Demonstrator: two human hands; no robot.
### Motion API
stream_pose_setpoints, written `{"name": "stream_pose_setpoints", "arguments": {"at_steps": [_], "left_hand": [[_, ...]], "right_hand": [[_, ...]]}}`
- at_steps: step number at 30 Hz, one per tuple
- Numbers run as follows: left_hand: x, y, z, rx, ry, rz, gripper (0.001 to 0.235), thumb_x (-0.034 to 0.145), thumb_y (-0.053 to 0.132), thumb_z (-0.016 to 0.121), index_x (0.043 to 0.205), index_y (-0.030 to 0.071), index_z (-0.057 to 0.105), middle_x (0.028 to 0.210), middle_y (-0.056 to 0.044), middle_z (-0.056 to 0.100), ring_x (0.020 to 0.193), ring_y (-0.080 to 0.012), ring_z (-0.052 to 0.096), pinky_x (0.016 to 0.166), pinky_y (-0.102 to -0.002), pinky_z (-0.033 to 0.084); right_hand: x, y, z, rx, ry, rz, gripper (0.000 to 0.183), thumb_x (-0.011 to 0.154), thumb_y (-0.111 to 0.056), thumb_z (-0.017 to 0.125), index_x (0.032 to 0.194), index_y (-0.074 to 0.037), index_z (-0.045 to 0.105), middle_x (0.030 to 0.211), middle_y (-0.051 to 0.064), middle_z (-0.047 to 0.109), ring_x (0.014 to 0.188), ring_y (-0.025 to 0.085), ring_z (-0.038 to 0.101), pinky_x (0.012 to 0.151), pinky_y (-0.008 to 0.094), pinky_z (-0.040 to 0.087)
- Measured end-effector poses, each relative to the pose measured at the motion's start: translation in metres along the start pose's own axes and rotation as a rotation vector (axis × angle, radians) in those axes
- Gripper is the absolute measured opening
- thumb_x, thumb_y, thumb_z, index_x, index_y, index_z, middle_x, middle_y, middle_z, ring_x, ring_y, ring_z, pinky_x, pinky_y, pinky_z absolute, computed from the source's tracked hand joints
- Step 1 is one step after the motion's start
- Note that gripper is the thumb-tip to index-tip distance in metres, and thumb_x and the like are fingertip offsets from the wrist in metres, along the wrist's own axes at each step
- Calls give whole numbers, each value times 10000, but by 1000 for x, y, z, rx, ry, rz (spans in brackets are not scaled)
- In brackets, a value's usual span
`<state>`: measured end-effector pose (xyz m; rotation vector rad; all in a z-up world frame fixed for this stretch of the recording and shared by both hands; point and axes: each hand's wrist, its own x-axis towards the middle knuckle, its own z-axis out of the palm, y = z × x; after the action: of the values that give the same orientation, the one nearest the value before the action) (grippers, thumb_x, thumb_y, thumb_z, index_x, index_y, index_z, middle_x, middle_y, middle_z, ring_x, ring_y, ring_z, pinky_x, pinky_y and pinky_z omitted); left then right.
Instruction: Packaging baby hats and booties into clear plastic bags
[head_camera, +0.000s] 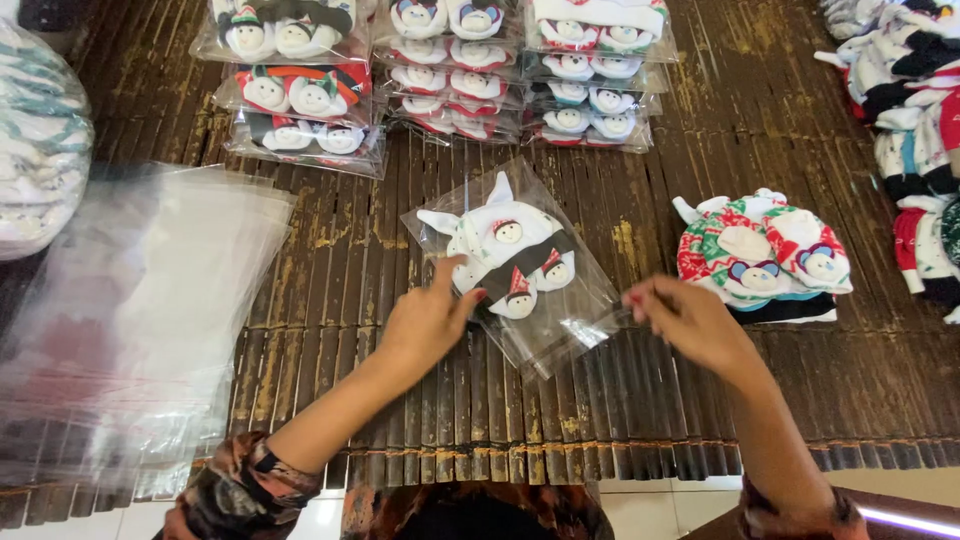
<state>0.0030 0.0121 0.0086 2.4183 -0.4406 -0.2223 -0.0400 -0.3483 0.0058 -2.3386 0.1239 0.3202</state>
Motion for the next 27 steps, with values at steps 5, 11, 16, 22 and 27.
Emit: {"name": "stream_pose_setpoints", "arguments": {"at_steps": [5,11,16,22,27], "left_hand": [[3,-9,11,-668,-88,-274,751,967,159,591,1571,49,160,997,-298,683,615,-288,743,554,-322,643],[31,-34,25,-826,49,-241,816,914,-10,656,1568,24,170,1045,-314,658,804,-319,735,664,-354,670],[50,-64,10,-910,83,-180,800,865,-113,666,1532,-21,234,959,-242,654,776,-258,677,702,-316,644],[39,-62,-1,-773,35,-245,622,936,17,643,1475,-12,334,847,-225,683,574,-218,671,562,-309,638],[18,-45,3,-787,-104,-295,818,843,50,785,1500,15,300,879,-243,680,450,-222,650,403,-295,612]], "right_hand": [[51,-15,25,-157,143,-18,375,994,-421,614,1224,-153,742,1012,164,768,938,342,746,813,440,587],[79,27,59,344,80,31,204,996,-158,608,1007,29,690,708,164,687,474,166,565,367,237,461],[40,13,64,597,-30,12,294,1002,-161,612,1052,127,640,680,220,656,357,146,542,263,195,393],[28,-6,48,533,-77,119,329,1003,-198,609,1062,123,656,712,275,708,328,139,527,240,182,339],[40,6,43,504,-154,158,377,1001,-284,643,990,90,692,550,117,559,312,69,368,268,173,275]]}}
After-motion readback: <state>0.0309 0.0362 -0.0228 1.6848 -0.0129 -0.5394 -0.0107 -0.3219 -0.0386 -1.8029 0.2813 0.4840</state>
